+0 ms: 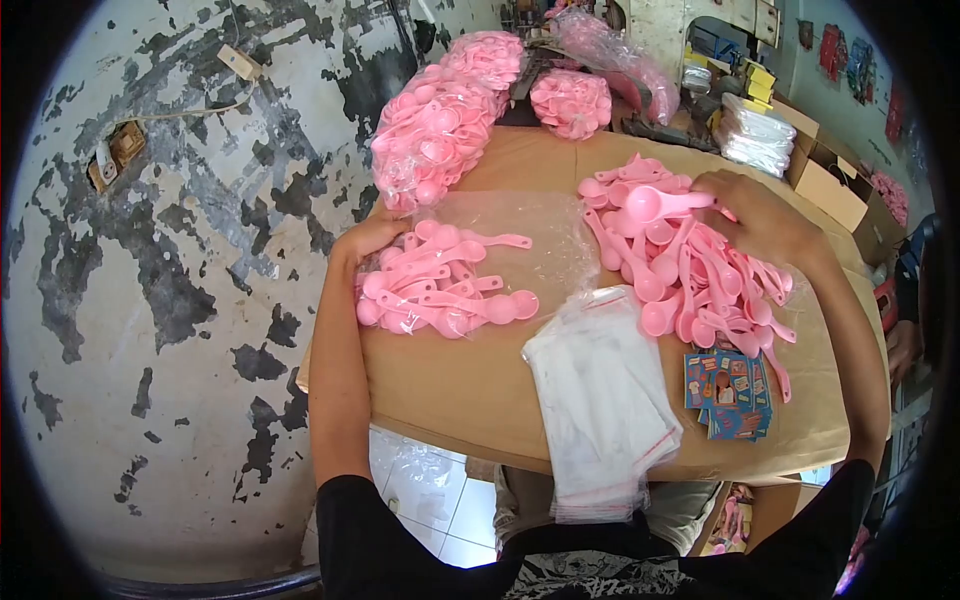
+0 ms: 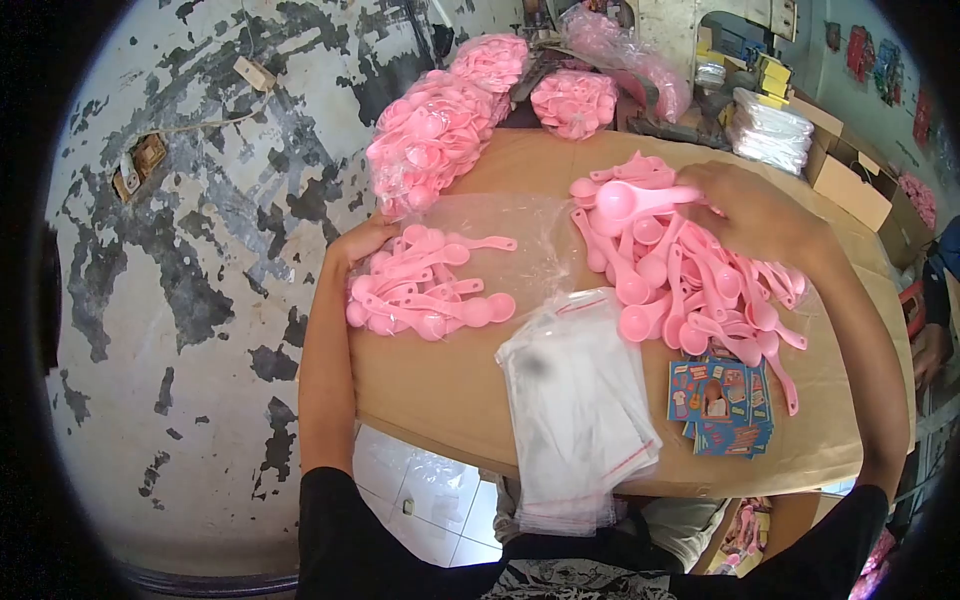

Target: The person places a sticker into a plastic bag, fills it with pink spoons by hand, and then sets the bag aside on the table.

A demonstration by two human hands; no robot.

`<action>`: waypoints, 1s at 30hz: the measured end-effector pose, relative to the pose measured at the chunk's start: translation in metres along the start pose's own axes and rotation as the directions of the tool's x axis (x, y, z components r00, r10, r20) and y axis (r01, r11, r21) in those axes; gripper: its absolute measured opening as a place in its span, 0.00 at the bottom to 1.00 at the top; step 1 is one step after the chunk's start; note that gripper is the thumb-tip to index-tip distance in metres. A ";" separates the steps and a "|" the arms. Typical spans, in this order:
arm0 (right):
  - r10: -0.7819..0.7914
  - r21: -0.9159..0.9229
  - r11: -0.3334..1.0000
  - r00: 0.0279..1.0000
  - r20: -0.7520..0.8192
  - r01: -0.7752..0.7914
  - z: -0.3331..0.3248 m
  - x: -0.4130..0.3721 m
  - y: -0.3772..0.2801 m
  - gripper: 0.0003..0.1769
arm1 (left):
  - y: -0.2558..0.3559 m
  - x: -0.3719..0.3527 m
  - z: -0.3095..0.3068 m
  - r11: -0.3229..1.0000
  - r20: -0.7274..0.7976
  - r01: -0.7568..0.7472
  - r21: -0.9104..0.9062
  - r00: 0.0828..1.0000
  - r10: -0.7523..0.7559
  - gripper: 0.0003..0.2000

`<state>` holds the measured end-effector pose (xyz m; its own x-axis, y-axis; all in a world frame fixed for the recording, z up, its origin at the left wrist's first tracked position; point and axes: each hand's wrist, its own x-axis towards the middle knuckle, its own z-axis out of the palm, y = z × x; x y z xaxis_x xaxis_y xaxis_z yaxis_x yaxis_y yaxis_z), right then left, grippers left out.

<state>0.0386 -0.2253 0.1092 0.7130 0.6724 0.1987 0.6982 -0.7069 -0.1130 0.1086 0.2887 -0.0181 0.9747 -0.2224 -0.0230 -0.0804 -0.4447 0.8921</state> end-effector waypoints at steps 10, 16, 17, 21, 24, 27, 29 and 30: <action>-0.295 -0.221 0.931 0.955 0.006 0.289 0.082 0.046 -0.005 0.18 | 0.009 -0.001 0.001 0.989 0.118 0.131 -0.065 0.985 -0.122 0.33; -0.264 0.101 0.964 0.930 0.256 0.246 0.094 0.105 -0.053 0.30 | 0.005 0.006 -0.004 0.996 0.084 0.094 -0.012 0.992 -0.093 0.36; -0.263 0.265 0.946 0.918 0.297 0.186 0.099 0.110 -0.053 0.31 | 0.002 0.010 -0.008 0.992 0.115 0.129 0.000 0.985 -0.128 0.35; -0.570 0.628 0.667 0.817 0.083 0.401 0.144 0.134 -0.055 0.38 | 0.014 -0.001 0.005 0.988 -0.024 0.150 -0.021 0.988 -0.151 0.25; -0.504 0.445 0.818 0.826 0.252 0.364 0.137 0.129 -0.090 0.32 | 0.000 0.006 0.002 0.994 -0.052 0.093 -0.059 0.994 -0.096 0.23; -0.687 0.194 0.716 0.726 0.024 0.671 0.167 0.132 -0.079 0.41 | 0.007 0.002 0.001 0.992 0.020 0.117 0.038 0.993 -0.118 0.18; -0.754 0.034 0.656 0.657 -0.019 0.754 0.172 0.131 -0.081 0.42 | 0.010 0.001 0.002 0.991 0.067 0.122 0.058 0.990 -0.126 0.18; -0.710 0.062 0.704 0.703 0.033 0.708 0.169 0.129 -0.088 0.41 | 0.001 0.005 0.000 0.994 0.082 0.103 0.023 0.991 -0.105 0.18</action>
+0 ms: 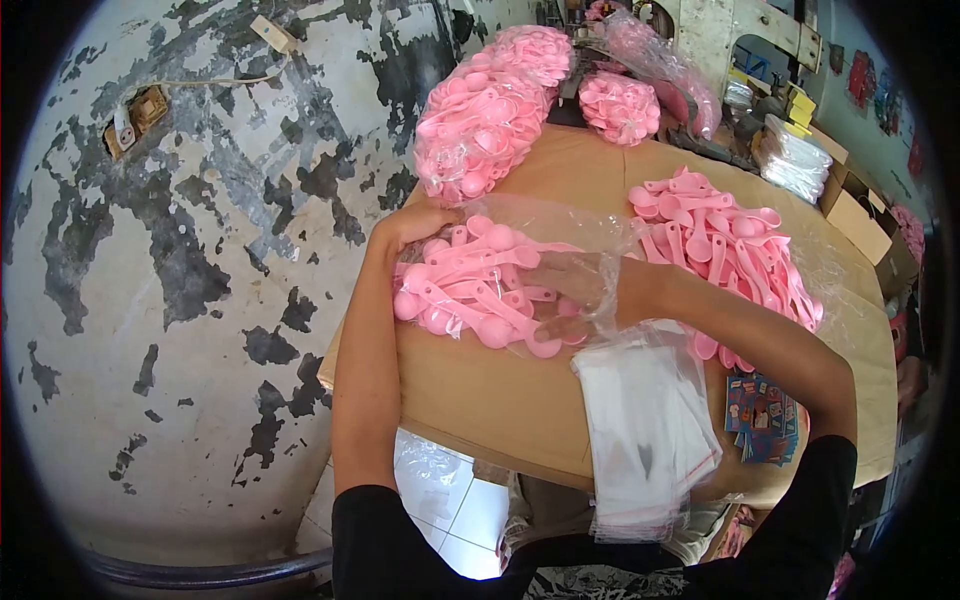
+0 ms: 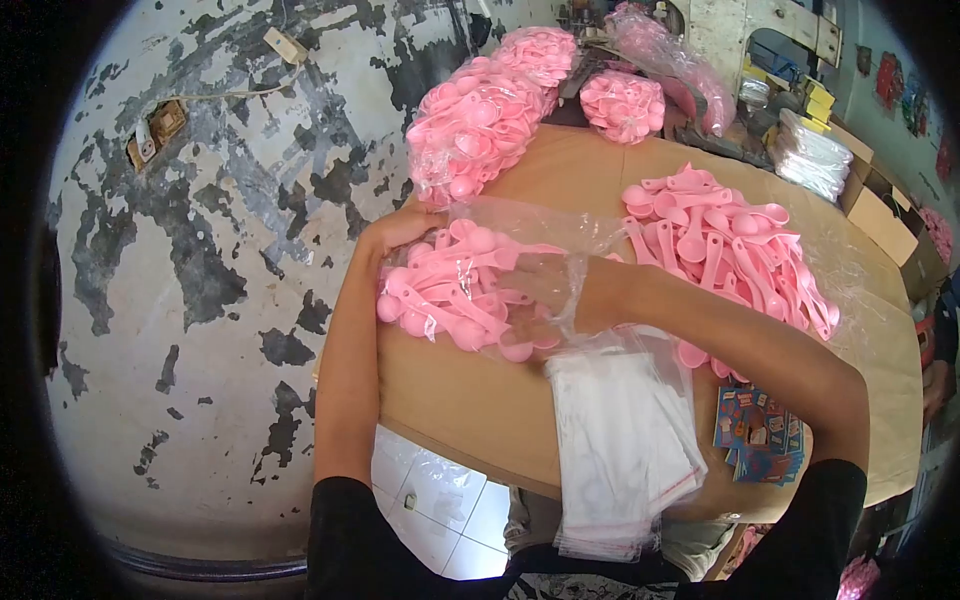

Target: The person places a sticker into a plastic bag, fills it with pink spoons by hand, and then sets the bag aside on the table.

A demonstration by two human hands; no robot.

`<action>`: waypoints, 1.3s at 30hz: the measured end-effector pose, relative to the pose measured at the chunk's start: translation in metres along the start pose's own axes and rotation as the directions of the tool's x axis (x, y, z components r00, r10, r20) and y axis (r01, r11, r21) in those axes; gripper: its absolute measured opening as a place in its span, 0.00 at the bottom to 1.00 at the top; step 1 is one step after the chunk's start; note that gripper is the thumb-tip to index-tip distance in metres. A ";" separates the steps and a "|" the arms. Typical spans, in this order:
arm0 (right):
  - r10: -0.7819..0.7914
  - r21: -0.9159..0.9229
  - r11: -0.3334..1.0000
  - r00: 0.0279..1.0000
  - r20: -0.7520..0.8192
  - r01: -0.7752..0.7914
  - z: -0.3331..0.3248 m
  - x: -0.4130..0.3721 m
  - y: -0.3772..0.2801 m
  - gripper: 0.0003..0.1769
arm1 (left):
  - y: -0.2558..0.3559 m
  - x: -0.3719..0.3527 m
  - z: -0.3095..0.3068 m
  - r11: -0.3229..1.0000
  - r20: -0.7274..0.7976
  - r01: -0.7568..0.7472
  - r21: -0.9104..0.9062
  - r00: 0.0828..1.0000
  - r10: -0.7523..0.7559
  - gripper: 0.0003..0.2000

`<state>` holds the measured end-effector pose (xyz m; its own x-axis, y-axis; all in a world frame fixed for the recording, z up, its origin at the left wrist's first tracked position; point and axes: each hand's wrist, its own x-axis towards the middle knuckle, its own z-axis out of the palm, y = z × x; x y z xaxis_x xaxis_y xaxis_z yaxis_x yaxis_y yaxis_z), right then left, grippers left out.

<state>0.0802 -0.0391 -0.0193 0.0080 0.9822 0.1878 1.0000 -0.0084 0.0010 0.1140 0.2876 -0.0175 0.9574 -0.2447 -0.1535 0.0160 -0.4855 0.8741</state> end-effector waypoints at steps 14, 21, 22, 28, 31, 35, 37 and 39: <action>0.624 -0.170 0.665 0.416 0.662 -0.728 -0.052 -0.008 -0.029 0.21 | 0.007 -0.005 0.003 0.999 0.029 0.031 0.020 0.999 -0.032 0.16; 0.387 0.026 0.916 0.899 0.205 -0.401 -0.070 -0.048 -0.022 0.10 | -0.003 0.006 -0.003 0.998 0.014 0.045 0.033 0.999 -0.046 0.17; 0.396 -0.032 0.917 0.896 0.200 -0.398 -0.077 -0.054 -0.023 0.10 | -0.005 0.007 -0.005 0.998 0.028 0.062 0.026 0.998 -0.062 0.17; 0.587 0.003 0.808 0.805 0.087 -0.589 -0.120 -0.094 -0.026 0.10 | 0.009 -0.010 0.004 1.000 -0.003 0.018 0.014 1.000 -0.018 0.18; 0.564 0.122 0.822 0.825 -0.043 -0.556 -0.122 -0.124 -0.006 0.12 | 0.003 -0.009 0.002 0.993 -0.106 -0.040 0.108 0.993 0.051 0.21; 0.600 0.075 0.800 0.797 -0.075 -0.595 -0.134 -0.144 0.002 0.13 | -0.020 0.010 0.004 0.974 -0.202 -0.225 -0.025 0.955 0.216 0.24; 0.656 0.055 0.755 0.754 -0.041 -0.654 -0.143 -0.143 -0.002 0.12 | -0.010 0.003 0.001 0.983 -0.058 -0.123 -0.135 0.992 0.116 0.27; 0.655 -0.007 0.754 0.752 -0.075 -0.657 -0.142 -0.149 0.005 0.12 | -0.009 0.003 0.001 0.993 -0.037 -0.051 -0.110 0.998 0.047 0.23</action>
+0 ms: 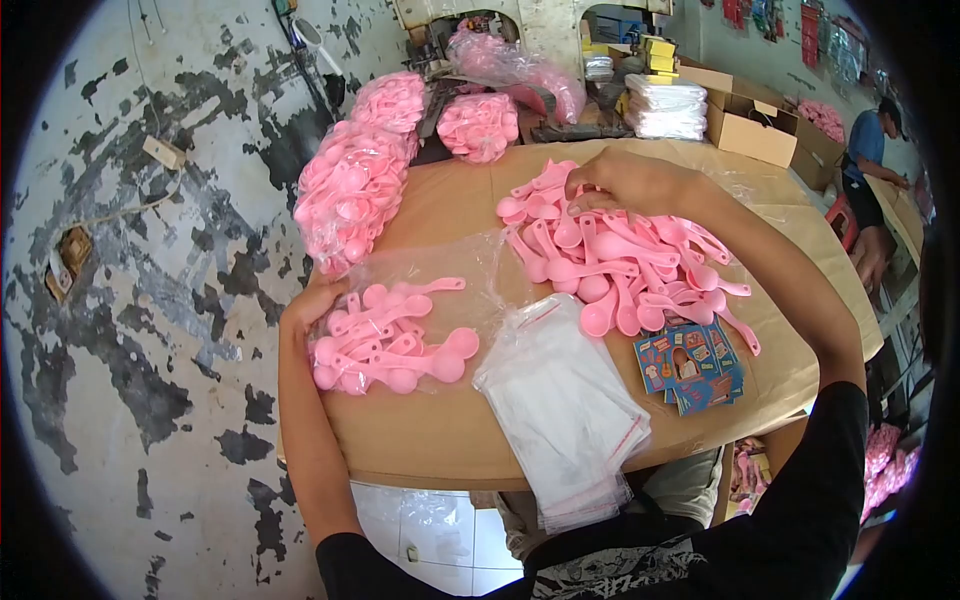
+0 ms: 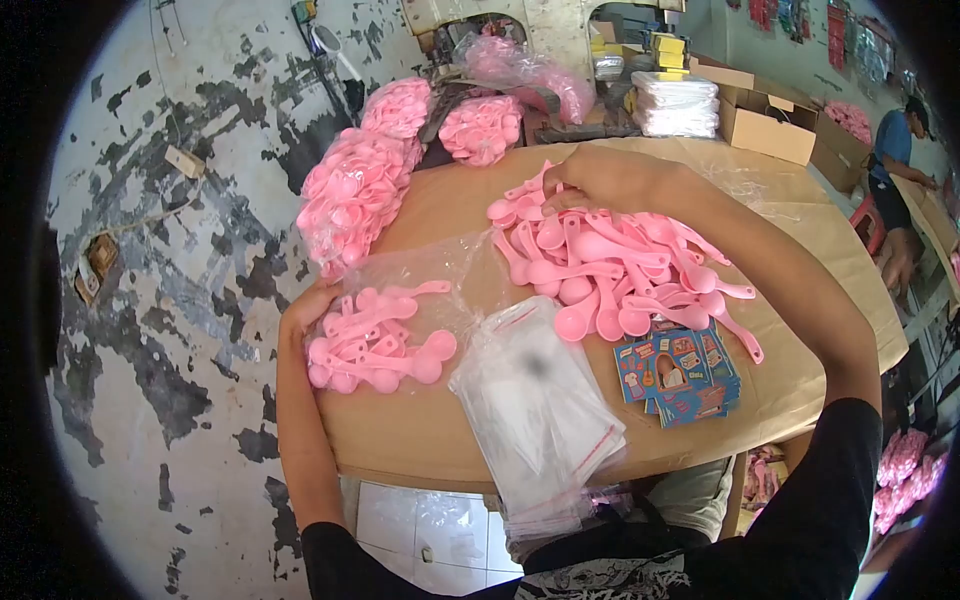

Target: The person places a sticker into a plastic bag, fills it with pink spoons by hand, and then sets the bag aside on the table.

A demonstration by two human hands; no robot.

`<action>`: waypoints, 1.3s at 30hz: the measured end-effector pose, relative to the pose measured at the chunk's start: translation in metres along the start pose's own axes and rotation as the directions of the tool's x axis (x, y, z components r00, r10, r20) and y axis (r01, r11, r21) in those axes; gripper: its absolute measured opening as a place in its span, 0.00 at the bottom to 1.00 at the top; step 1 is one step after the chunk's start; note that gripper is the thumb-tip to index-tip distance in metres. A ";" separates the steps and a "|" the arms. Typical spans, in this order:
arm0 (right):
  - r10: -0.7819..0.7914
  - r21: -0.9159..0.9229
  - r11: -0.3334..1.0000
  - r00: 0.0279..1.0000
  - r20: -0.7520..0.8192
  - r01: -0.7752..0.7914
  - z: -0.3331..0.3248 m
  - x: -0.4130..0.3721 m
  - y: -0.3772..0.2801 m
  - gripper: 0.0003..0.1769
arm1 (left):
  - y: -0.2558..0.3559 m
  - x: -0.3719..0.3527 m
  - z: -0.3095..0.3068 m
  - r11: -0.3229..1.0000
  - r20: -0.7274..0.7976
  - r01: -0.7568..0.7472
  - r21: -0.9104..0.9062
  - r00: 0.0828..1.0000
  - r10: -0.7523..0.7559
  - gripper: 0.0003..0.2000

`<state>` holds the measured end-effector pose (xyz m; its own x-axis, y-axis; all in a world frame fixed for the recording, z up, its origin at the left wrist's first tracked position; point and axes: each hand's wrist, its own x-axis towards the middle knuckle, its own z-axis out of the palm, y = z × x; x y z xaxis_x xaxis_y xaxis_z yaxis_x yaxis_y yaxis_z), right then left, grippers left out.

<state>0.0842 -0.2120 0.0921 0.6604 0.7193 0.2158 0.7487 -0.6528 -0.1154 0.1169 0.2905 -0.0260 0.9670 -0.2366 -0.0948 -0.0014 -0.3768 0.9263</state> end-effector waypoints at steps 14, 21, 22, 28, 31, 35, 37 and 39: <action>-0.378 0.180 0.919 0.915 0.143 0.352 0.116 0.054 -0.095 0.15 | 0.005 -0.003 -0.002 0.992 -0.014 0.104 0.076 0.995 -0.103 0.21; -0.610 0.254 0.745 0.784 -0.112 0.617 0.152 0.078 -0.115 0.21 | 0.011 -0.008 0.005 0.998 -0.002 0.019 0.065 1.000 -0.018 0.21; -0.577 0.292 0.772 0.815 -0.050 0.564 0.139 0.073 -0.120 0.21 | 0.009 -0.006 0.002 0.995 0.013 0.049 0.091 0.999 -0.050 0.22; -0.411 0.210 0.906 0.884 0.224 0.368 0.121 0.060 -0.105 0.16 | 0.005 -0.001 -0.003 0.992 0.055 0.103 0.072 0.993 -0.107 0.20; -0.337 0.213 0.930 0.925 0.173 0.299 0.101 0.048 -0.102 0.15 | 0.002 -0.001 -0.003 0.994 -0.002 0.057 0.093 0.998 -0.057 0.20; -0.166 0.070 0.986 0.911 0.377 0.150 0.054 0.034 -0.109 0.18 | 0.008 -0.002 -0.003 0.993 0.047 0.058 0.105 0.997 -0.063 0.21; -0.130 0.202 0.977 0.946 0.299 0.070 0.034 0.024 -0.107 0.15 | 0.005 -0.002 0.001 0.998 0.013 0.017 0.059 1.000 -0.018 0.21; -0.108 0.288 0.956 0.975 0.192 0.049 0.019 0.009 -0.100 0.14 | -0.005 0.005 -0.004 0.999 0.013 -0.007 0.031 1.000 0.006 0.22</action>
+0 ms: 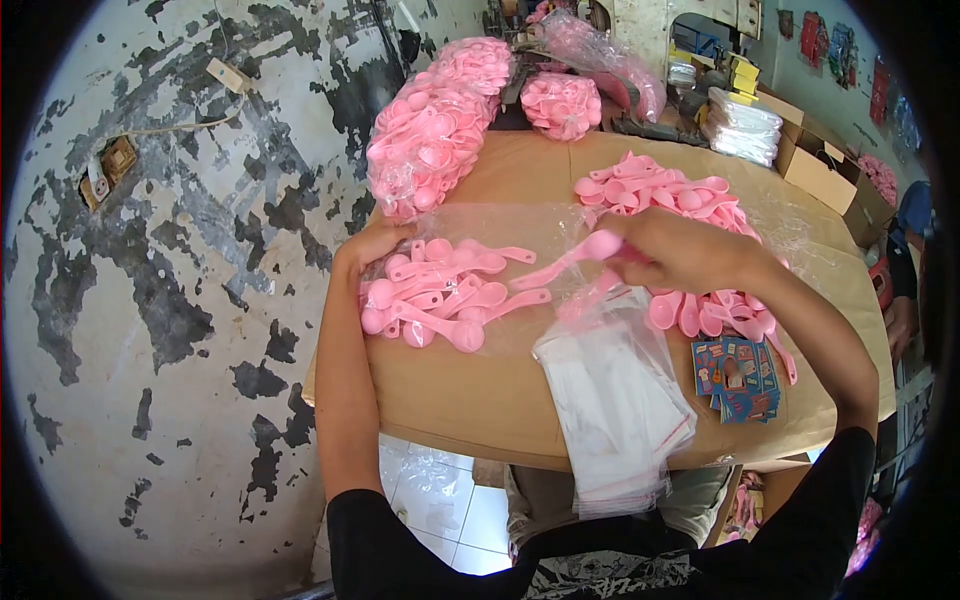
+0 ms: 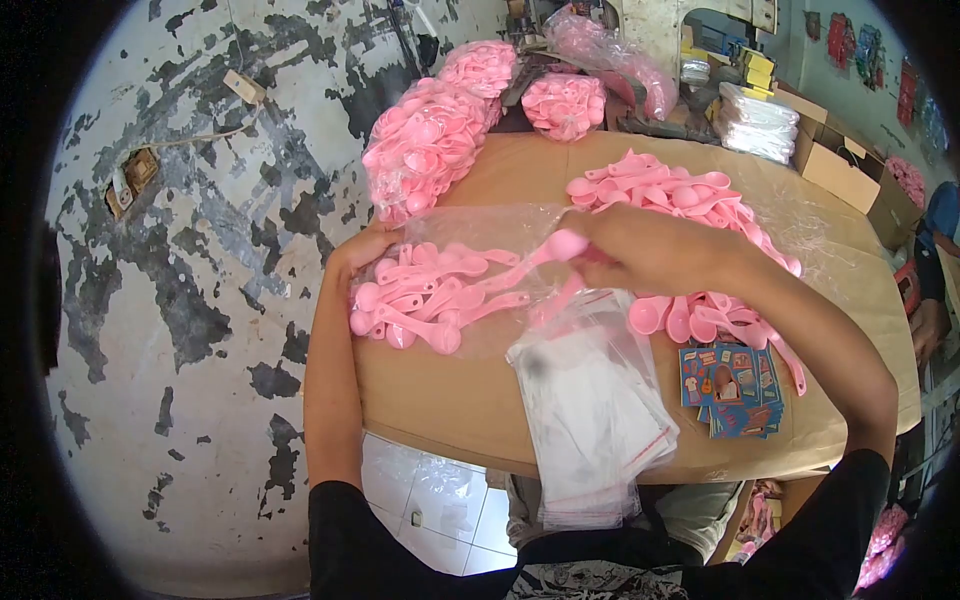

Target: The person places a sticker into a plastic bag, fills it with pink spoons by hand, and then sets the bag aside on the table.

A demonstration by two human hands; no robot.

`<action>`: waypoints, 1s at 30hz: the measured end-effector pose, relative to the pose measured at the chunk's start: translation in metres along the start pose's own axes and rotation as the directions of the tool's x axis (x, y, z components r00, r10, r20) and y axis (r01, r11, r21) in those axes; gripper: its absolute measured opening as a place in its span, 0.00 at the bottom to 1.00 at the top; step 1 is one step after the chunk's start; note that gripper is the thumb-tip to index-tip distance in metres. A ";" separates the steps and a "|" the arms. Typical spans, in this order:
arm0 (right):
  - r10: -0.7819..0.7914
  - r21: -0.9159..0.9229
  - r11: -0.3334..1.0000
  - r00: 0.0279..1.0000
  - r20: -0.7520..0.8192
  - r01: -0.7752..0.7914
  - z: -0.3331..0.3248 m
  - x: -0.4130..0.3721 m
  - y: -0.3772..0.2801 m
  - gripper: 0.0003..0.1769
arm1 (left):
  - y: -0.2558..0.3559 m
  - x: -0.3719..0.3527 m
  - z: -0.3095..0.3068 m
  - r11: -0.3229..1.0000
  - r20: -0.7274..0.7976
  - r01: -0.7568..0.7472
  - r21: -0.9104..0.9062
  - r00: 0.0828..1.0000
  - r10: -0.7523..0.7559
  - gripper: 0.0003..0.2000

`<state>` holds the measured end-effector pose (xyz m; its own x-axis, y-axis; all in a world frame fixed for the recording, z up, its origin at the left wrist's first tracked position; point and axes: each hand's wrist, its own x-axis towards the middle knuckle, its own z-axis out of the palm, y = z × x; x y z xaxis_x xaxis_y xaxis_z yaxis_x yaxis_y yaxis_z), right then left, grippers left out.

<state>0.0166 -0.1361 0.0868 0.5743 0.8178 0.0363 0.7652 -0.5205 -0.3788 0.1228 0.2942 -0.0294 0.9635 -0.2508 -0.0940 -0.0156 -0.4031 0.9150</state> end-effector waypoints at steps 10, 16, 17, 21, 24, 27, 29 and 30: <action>-0.079 -0.421 0.905 0.944 -0.320 -0.067 -0.043 -0.070 0.041 0.17 | 0.016 -0.010 0.005 1.000 -0.054 0.021 -0.011 0.998 -0.022 0.32; -0.219 -0.271 0.941 0.975 -0.029 0.203 0.028 0.013 0.028 0.21 | 0.013 -0.012 0.009 0.999 -0.079 -0.029 0.012 0.996 0.030 0.27; -0.196 -0.279 0.940 0.980 0.030 0.197 0.045 0.032 0.028 0.21 | 0.013 -0.013 0.010 0.999 -0.081 -0.049 0.013 0.995 0.050 0.26; -0.534 -0.273 0.814 0.845 -0.005 0.513 0.108 0.089 0.033 0.25 | 0.010 -0.006 0.002 1.000 -0.013 -0.027 0.012 1.000 0.027 0.30; -0.520 -0.372 0.779 0.852 0.065 0.505 0.111 0.098 0.033 0.27 | 0.003 0.004 -0.008 0.990 0.095 0.135 0.028 0.986 -0.137 0.28; -0.428 -0.332 0.831 0.894 0.129 0.446 0.091 0.082 0.032 0.20 | 0.027 -0.022 0.011 0.997 -0.022 0.066 0.042 0.998 -0.065 0.27; -0.232 -0.356 0.898 0.966 0.116 0.258 0.066 0.061 0.025 0.14 | 0.010 -0.001 -0.006 0.991 0.064 0.119 0.057 0.990 -0.123 0.34; -0.043 -0.381 0.921 0.992 0.120 0.086 0.049 0.046 0.015 0.12 | 0.008 0.001 -0.008 0.996 0.031 0.058 0.062 0.998 -0.060 0.36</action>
<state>0.0398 -0.0944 0.0380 0.5015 0.8632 -0.0587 0.8648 -0.5020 0.0068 0.1256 0.2979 -0.0194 0.9540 -0.2532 -0.1608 0.0239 -0.4703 0.8822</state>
